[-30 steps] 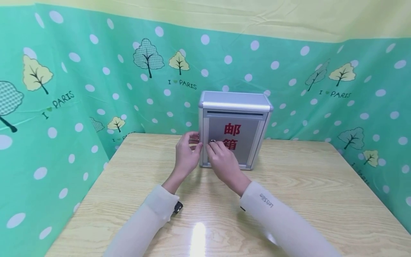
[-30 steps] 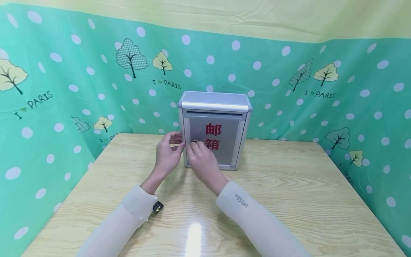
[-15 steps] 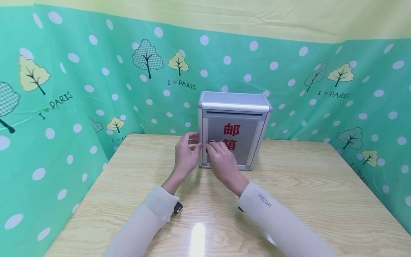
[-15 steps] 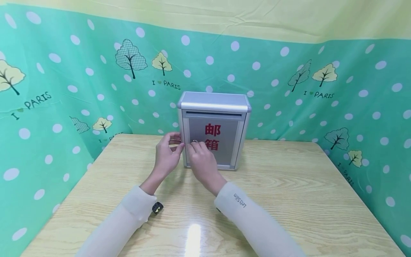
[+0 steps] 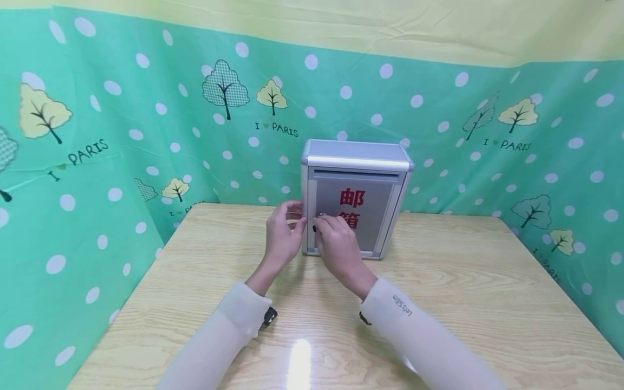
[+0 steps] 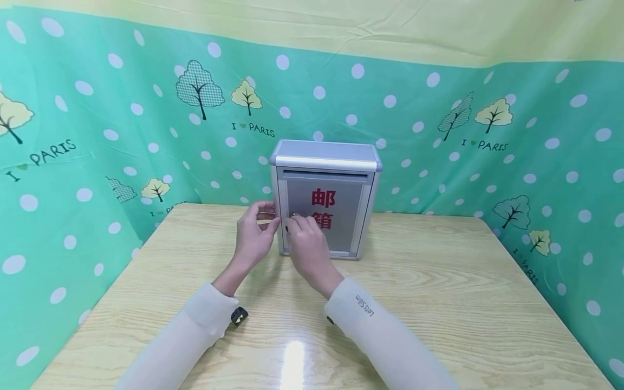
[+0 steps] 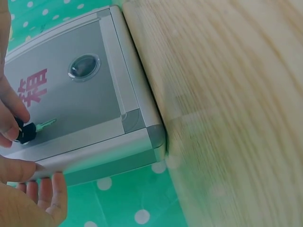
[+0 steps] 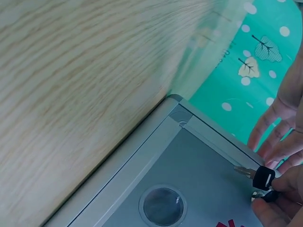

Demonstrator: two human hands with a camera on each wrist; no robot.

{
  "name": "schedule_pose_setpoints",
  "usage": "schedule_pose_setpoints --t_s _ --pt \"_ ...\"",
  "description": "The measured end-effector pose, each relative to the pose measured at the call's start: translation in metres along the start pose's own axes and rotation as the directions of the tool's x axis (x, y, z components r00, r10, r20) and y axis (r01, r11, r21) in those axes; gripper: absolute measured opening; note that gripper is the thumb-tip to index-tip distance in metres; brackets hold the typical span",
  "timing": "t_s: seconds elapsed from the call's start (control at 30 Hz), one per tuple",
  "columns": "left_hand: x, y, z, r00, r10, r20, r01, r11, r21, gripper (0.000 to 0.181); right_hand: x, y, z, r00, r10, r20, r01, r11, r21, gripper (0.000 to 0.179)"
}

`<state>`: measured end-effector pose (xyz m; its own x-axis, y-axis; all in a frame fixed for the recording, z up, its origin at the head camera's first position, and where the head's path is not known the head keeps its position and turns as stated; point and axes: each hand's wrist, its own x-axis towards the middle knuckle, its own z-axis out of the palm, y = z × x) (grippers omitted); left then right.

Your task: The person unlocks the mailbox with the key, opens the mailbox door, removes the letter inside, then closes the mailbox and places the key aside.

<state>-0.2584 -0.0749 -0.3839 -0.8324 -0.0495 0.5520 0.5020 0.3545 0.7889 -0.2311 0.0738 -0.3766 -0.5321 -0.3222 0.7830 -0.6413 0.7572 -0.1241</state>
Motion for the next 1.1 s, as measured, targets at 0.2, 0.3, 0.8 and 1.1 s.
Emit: schedule_pose_setpoints --t_s 0.2,0.3,0.8,1.1 --pt "0.0002 -0.0005 0.0001 1.000 0.008 -0.006 -0.008 1.000 -0.007 0.034 0.0012 -0.0032 -0.0007 0.994 0.102 -0.024 -0.100 0.991 0.084 0.018" --pt "0.0001 -0.0005 -0.0001 1.000 0.019 -0.009 -0.019 1.000 -0.009 0.034 0.0021 -0.0045 -0.0008 0.989 0.145 -0.028 -0.141 0.984 0.105 0.016" --pt "-0.0001 -0.0002 0.0006 1.000 0.008 -0.017 -0.009 1.000 -0.024 0.034 0.0045 -0.0081 -0.0025 0.906 0.423 0.024 -0.400 0.837 0.374 0.016" --pt "-0.0011 0.0005 0.0007 1.000 -0.001 -0.016 0.000 1.000 -0.026 0.035 0.0045 -0.0084 -0.0037 0.844 0.531 0.074 -0.504 0.739 0.448 0.016"
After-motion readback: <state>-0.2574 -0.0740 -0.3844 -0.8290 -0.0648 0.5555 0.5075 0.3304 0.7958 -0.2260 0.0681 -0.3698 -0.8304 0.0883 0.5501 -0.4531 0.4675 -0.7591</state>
